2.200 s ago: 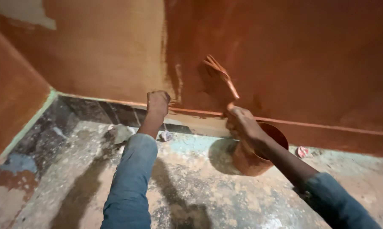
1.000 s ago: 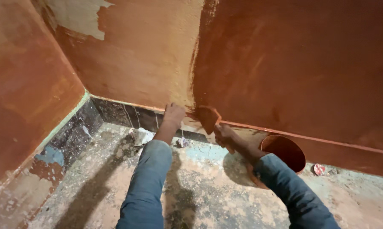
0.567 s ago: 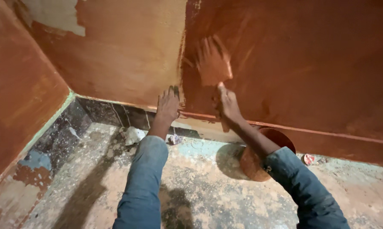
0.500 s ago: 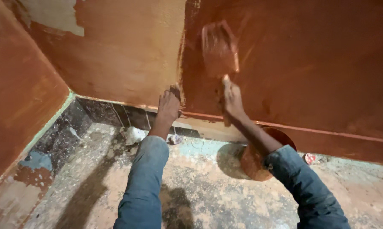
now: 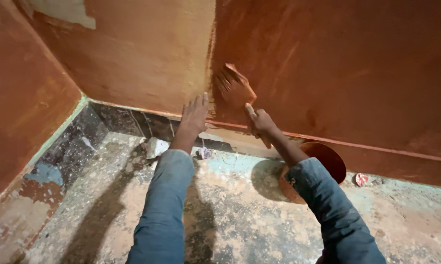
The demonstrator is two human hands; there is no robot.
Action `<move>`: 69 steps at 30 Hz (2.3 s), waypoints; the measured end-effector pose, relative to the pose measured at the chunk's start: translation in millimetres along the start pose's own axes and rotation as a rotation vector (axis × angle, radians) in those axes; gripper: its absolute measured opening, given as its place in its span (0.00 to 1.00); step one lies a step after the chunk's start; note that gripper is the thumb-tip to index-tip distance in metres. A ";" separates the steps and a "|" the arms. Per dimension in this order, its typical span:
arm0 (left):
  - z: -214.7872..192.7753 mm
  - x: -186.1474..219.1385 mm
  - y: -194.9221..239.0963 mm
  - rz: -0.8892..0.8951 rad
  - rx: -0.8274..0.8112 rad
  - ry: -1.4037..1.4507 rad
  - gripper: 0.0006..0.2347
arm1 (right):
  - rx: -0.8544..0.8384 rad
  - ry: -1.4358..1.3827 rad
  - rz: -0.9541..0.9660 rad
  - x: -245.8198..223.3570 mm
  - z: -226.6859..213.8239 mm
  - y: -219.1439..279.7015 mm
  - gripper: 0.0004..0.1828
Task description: The person paints a wall with reddish-brown paint using a brush. They repeatedly dip the brush into a bucket and apply paint to the lower section of the wall, covering unpainted patches.
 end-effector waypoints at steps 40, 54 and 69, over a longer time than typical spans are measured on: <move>142.8 264.4 -13.6 0.598 -0.514 0.285 0.39 | -0.223 0.563 0.591 164.1 -304.6 184.9 0.17; 162.3 325.2 -0.5 0.568 -0.339 0.498 0.57 | -0.460 0.632 0.524 196.9 -288.0 154.2 0.12; 145.1 323.6 13.3 0.524 -0.189 0.613 0.51 | -0.210 1.164 0.091 224.9 -195.3 119.6 0.29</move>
Point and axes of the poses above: each hand's wrist, its own y-axis away from the middle knuckle, its own z-axis out of the palm, x = y × z, the point moved 5 cm from there along -y, towards the middle knuckle, and after that the axes turned 4 degrees about y, right-handed, at the moved point
